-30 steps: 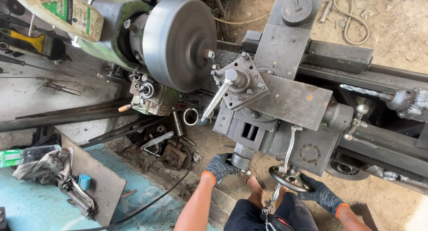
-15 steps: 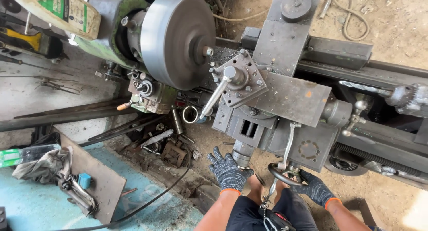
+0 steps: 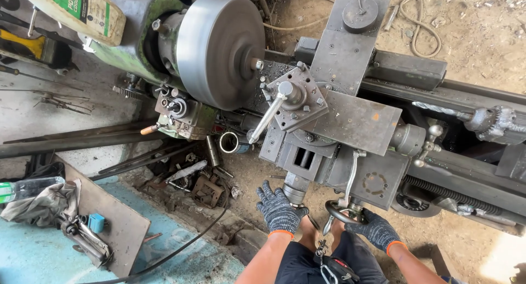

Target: Operating a manual lathe to turn a metal rod, removing material with a cutting tool by adjusting handwheels.

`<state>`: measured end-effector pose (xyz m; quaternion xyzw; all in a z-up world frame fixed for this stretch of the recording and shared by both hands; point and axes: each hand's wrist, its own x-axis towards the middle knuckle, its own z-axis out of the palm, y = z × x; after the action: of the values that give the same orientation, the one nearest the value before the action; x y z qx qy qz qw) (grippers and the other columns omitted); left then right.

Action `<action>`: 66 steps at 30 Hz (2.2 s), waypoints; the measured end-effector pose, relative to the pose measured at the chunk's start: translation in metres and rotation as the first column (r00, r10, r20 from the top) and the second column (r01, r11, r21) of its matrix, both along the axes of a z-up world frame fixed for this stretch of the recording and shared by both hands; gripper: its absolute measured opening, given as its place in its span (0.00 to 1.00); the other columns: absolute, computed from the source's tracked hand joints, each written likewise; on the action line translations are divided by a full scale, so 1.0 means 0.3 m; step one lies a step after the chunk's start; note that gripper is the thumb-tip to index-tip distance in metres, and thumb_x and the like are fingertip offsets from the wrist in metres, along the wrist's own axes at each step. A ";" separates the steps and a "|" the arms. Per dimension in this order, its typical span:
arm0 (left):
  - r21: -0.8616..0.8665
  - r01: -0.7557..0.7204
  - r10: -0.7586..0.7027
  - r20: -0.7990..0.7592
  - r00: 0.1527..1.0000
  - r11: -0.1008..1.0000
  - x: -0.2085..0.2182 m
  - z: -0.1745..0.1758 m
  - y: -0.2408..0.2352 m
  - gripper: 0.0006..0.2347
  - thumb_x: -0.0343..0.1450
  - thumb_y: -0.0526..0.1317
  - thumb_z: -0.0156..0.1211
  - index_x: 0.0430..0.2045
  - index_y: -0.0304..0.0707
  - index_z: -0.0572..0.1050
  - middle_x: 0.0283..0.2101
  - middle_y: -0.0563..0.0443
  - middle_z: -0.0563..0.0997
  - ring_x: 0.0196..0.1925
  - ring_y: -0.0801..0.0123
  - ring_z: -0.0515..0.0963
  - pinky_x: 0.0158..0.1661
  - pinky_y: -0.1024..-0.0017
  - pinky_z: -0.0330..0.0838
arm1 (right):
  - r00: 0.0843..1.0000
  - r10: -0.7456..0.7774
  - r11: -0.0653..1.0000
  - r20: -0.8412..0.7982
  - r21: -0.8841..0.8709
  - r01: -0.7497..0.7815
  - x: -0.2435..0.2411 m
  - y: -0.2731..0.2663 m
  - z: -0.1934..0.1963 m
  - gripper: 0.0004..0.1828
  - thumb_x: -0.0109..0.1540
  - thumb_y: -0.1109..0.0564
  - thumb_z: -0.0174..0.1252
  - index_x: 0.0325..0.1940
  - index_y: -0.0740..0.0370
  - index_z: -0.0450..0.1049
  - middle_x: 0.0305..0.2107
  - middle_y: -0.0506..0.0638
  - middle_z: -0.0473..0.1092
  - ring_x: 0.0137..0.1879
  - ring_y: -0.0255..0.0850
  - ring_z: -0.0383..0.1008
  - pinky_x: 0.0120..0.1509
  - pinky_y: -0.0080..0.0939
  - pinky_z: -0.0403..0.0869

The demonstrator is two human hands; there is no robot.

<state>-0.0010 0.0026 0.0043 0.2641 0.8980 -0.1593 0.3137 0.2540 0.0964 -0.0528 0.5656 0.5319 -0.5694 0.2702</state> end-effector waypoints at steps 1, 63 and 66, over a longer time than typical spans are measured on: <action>-0.013 0.005 -0.005 0.001 1.000 1.000 0.001 0.007 0.002 0.48 0.56 0.68 0.77 0.64 0.40 0.61 0.79 0.41 0.41 0.80 0.40 0.40 0.69 0.39 0.50 | 1.000 0.013 1.000 0.012 0.004 -0.013 -0.003 -0.003 0.007 0.51 0.46 0.23 0.63 0.70 0.42 0.69 0.57 0.47 0.78 0.60 0.48 0.79 0.64 0.47 0.73; 0.092 0.053 -0.078 0.292 0.953 0.994 -0.111 -0.050 -0.034 0.39 0.65 0.59 0.73 0.64 0.36 0.61 0.76 0.36 0.48 0.76 0.42 0.51 0.70 0.42 0.53 | 0.998 -0.034 0.997 0.054 0.072 0.030 -0.031 -0.063 -0.022 0.42 0.51 0.32 0.68 0.68 0.41 0.73 0.52 0.47 0.81 0.55 0.46 0.80 0.61 0.45 0.76; 0.091 0.044 -0.071 0.314 0.947 0.995 -0.115 -0.035 -0.029 0.38 0.65 0.57 0.74 0.63 0.34 0.62 0.76 0.35 0.49 0.75 0.41 0.53 0.70 0.42 0.55 | 0.998 -0.023 0.997 0.052 0.072 0.019 -0.045 -0.059 0.000 0.41 0.52 0.32 0.67 0.68 0.40 0.73 0.55 0.45 0.80 0.58 0.46 0.79 0.63 0.45 0.75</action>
<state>-0.0355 -0.0060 -0.0062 0.3252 0.8339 -0.0866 0.4375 0.2404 0.0787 -0.0529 0.5954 0.5386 -0.5377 0.2575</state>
